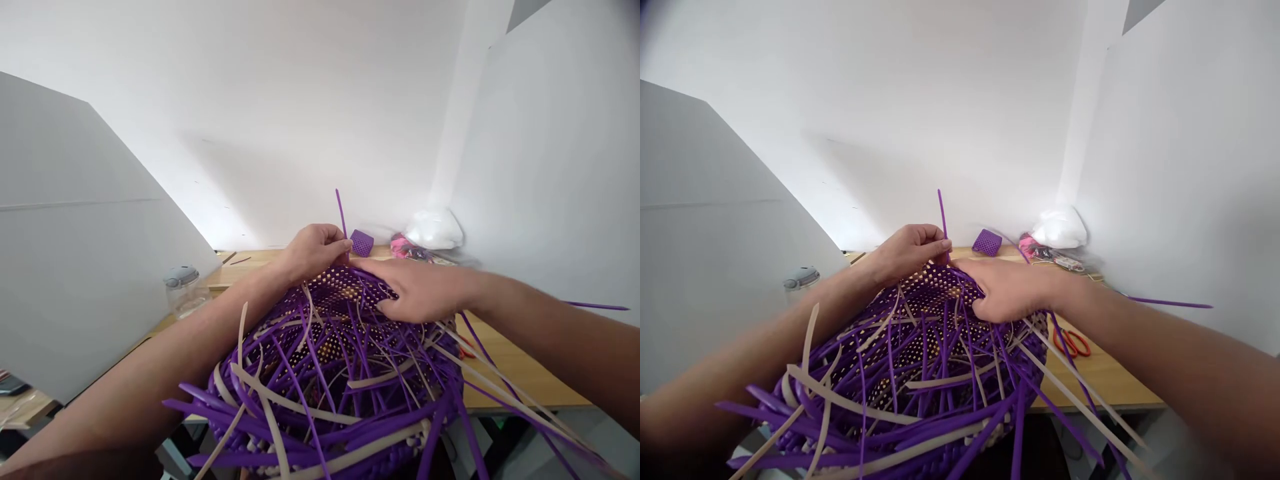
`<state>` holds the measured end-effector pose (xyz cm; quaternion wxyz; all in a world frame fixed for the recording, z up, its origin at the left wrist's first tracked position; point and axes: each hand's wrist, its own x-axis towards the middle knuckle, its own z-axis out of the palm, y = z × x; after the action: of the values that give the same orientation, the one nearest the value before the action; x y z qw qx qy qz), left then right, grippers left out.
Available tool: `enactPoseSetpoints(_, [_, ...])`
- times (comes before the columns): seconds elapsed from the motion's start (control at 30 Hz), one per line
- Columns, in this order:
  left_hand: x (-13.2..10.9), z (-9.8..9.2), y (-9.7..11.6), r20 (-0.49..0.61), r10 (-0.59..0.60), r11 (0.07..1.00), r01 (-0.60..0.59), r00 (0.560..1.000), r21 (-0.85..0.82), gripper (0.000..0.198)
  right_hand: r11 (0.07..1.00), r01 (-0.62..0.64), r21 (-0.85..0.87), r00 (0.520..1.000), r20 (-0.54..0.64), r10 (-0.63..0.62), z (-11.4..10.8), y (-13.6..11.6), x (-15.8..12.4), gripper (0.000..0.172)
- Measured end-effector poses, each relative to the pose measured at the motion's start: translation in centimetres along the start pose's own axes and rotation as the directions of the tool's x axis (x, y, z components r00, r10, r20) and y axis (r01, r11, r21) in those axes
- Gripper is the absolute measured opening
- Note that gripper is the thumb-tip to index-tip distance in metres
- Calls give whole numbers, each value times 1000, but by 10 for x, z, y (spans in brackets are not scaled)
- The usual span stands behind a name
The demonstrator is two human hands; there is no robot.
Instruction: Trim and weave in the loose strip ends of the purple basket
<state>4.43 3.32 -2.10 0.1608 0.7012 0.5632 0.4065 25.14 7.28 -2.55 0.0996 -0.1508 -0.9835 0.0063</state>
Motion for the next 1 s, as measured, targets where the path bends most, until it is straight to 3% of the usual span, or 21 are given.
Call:
enactPoseSetpoints(0.1, [-2, 0, 3, -16, 14, 999, -14, 1000, 43, 23, 991, -92, 102, 995, 44, 88, -13, -3, 10, 43])
enactPoseSetpoints(0.17, [-3, 0, 5, -24, 15, 999, -14, 1000, 42, 22, 970, -234, 67, 970, -52, 238, -9, -11, 21, 35])
enactPoseSetpoints(0.23, [-3, 0, 4, -34, 22, 999, -21, 999, 33, 20, 939, -338, -57, 929, -181, 323, 3, -20, 31, 37])
enactPoseSetpoints(0.3, [-4, 0, 3, -44, 25, 998, -23, 999, 54, 20, 920, -337, -199, 929, -228, 291, 14, -24, 37, 29])
enactPoseSetpoints(0.37, [-5, -1, 1, -43, 25, 998, -22, 999, 65, 22, 907, -311, -285, 944, -202, 261, 20, -22, 35, 22])
enactPoseSetpoints(0.5, [-7, -1, 2, -19, 45, 999, -45, 999, 8, 21, 935, -249, -252, 966, -136, 220, 18, -11, 18, 23])
enactPoseSetpoints(0.6, [-7, 3, 9, -19, 137, 990, -136, 990, 35, 14, 949, -214, -232, 975, -116, 192, 14, -4, 13, 24])
enactPoseSetpoints(0.7, [-4, 5, 20, 76, 276, 955, -282, 958, 92, 7, 940, -194, -281, 981, -76, 179, 12, 0, 15, 25])
enactPoseSetpoints(0.77, [1, 3, 26, 213, 287, 953, -301, 934, 37, 6, 940, -174, -294, 985, -46, 168, 9, 3, 16, 27])
enactPoseSetpoints(0.9, [9, -3, 38, 452, 201, 977, -141, 869, -162, 12, 976, -173, -132, 985, 0, 175, 6, 11, 13, 27])
enactPoseSetpoints(1.0, [7, -2, 44, 478, 185, 972, -89, 859, -216, 13, 999, -52, -13, 998, -32, 52, 9, 18, 11, 25])
